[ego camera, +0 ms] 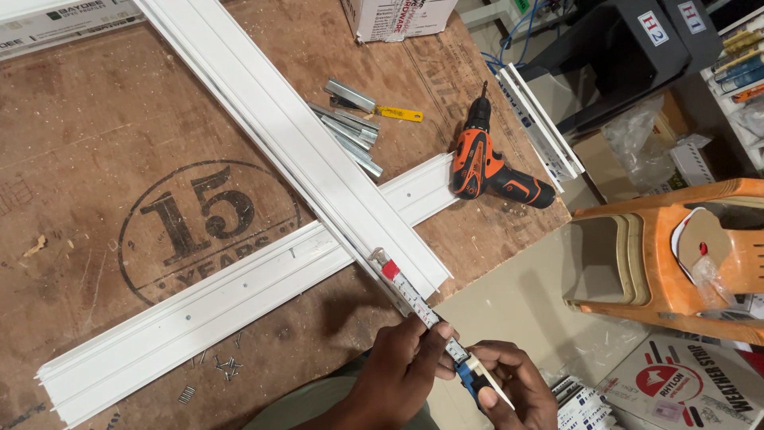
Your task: The recorder is seen assembling a window frame on a wooden workbench, using a drill to secure screws and a tape measure for alignment.
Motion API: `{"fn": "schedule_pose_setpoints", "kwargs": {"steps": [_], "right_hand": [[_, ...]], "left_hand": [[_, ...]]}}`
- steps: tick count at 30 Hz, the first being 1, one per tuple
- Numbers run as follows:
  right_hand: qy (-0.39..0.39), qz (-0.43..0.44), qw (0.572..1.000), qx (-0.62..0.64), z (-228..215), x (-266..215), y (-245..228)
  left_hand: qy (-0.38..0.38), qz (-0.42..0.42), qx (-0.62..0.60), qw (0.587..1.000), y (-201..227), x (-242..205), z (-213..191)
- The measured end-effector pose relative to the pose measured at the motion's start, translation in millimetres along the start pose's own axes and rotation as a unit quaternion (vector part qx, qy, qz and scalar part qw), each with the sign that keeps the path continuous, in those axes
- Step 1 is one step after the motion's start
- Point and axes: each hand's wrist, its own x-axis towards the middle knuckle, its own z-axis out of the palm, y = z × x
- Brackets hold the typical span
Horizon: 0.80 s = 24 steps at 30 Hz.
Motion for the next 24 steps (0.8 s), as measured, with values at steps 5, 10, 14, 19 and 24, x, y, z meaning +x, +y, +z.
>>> {"fn": "schedule_pose_setpoints", "kwargs": {"steps": [5, 10, 14, 19, 24], "right_hand": [[0.031, 0.014, 0.999, -0.010, -0.8, -4.2, 7.8], [0.063, 0.037, 0.997, 0.024, 11.3, -2.4, -2.5], [0.063, 0.006, 0.997, 0.032, 21.4, -1.0, -6.8], [0.095, -0.019, 0.995, 0.016, 11.2, -2.3, 11.6], [0.118, -0.004, 0.993, 0.006, 12.4, -3.9, 12.0]], "left_hand": [[-0.009, 0.008, 0.012, 1.000, 2.2, -1.6, 0.3], [-0.019, -0.006, 0.010, 1.000, -0.1, -1.1, 0.7], [-0.010, -0.013, 0.015, 1.000, 4.8, -2.2, -0.2], [-0.026, -0.026, -0.003, 0.999, -4.2, -2.6, -0.1], [-0.029, -0.052, -0.059, 0.996, -16.1, 0.7, 3.2]]}}
